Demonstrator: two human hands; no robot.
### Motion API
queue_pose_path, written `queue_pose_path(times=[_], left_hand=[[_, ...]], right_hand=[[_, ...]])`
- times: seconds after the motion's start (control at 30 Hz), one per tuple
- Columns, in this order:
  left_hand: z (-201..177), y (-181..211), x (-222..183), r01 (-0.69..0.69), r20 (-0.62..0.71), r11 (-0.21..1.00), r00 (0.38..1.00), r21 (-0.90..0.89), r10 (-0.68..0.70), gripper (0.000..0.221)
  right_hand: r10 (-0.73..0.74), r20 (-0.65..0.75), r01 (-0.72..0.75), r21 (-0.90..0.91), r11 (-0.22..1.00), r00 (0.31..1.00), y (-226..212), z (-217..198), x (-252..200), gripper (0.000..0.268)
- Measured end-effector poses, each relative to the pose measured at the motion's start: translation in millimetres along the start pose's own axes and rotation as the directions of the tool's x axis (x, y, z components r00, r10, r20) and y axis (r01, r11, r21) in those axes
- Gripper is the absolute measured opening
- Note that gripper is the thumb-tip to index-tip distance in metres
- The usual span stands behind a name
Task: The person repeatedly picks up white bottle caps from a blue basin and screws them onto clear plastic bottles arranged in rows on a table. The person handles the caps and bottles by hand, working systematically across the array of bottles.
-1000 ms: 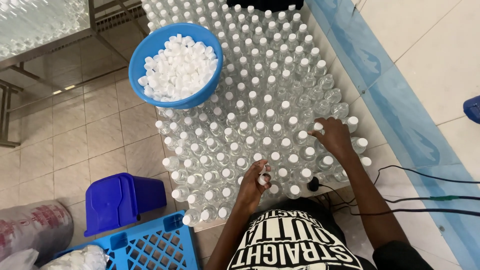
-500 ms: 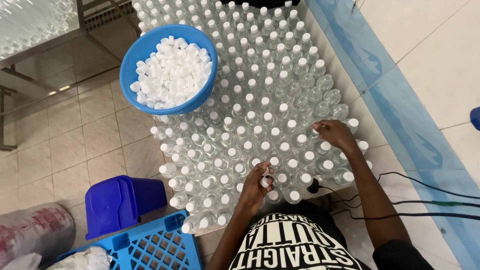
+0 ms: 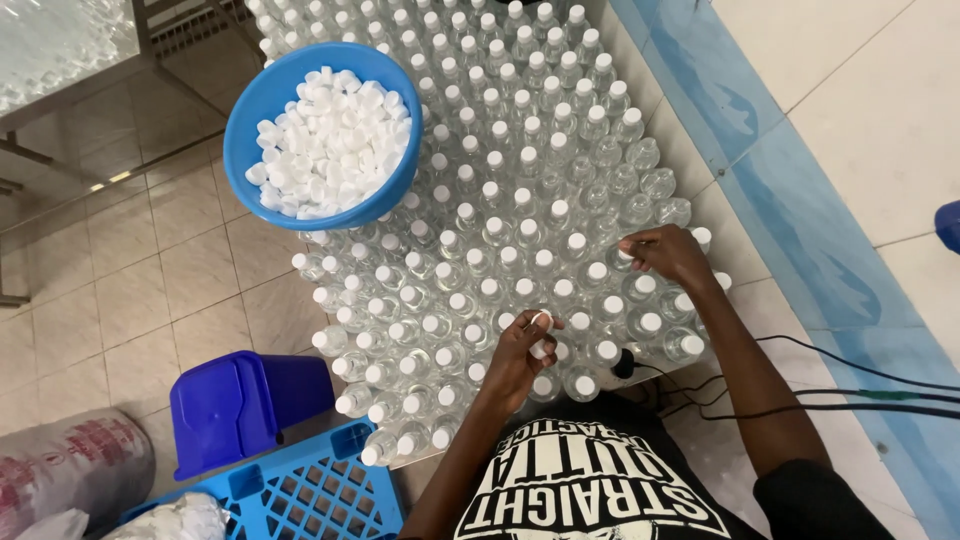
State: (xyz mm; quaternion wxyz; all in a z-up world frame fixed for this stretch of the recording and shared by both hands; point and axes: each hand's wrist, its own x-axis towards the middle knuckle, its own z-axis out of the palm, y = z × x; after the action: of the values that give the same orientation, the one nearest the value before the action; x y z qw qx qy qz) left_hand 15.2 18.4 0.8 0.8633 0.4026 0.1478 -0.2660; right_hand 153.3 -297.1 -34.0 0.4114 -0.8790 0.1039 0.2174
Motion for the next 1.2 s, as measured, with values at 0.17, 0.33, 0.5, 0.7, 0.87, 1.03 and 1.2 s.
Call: queue_pose_path(times=[0.17,0.33,0.5,0.7,0.87,1.03,1.2], left_hand=[[6.3,-2.0,-12.0,-0.015,0.025,0.999,1.000,-0.033,0.015,0.023],[-12.3,-27.2,-11.6,-0.031,-0.065,0.999,0.997,-0.032,0.029,0.021],[-14.7,-32.6,-12.8,-0.038,-0.116,0.999,0.993,0.003,0.038,0.025],[13.8,-18.8,-22.3,-0.033,-0.114,0.997,0.993,0.068,0.041,0.028],[2.7,-36.9,-8.3,0.014,-0.077,0.982,0.997,0.187,0.000,0.031],[19.1,-15.9,-11.3,-0.009,-0.065,0.993,0.998,0.117,0.017,0.029],[-6.4,-17.5,-2.6,-0.062,-0.079,0.998,0.995,0.026,0.063,0.027]], right_hand=[[-0.053,-0.024,0.053,-0.001,0.999,0.998,-0.5,8.2,-10.4,0.032],[-0.304,-0.196,0.175,-0.492,0.853,0.932,-21.8,29.2,-50.7,0.044],[-0.418,0.006,0.418,-0.025,0.908,0.909,-95.3,54.9,-157.5,0.055],[-0.621,0.063,0.623,-0.124,0.772,0.782,-73.8,95.0,-163.5,0.053],[-0.572,0.010,0.572,0.008,0.820,0.820,-69.9,82.0,-158.0,0.039],[-0.467,-0.132,0.453,-0.124,0.883,0.874,-46.7,42.8,-125.4,0.048],[-0.456,-0.305,0.253,-0.524,0.814,0.836,24.9,8.5,-37.7,0.047]])
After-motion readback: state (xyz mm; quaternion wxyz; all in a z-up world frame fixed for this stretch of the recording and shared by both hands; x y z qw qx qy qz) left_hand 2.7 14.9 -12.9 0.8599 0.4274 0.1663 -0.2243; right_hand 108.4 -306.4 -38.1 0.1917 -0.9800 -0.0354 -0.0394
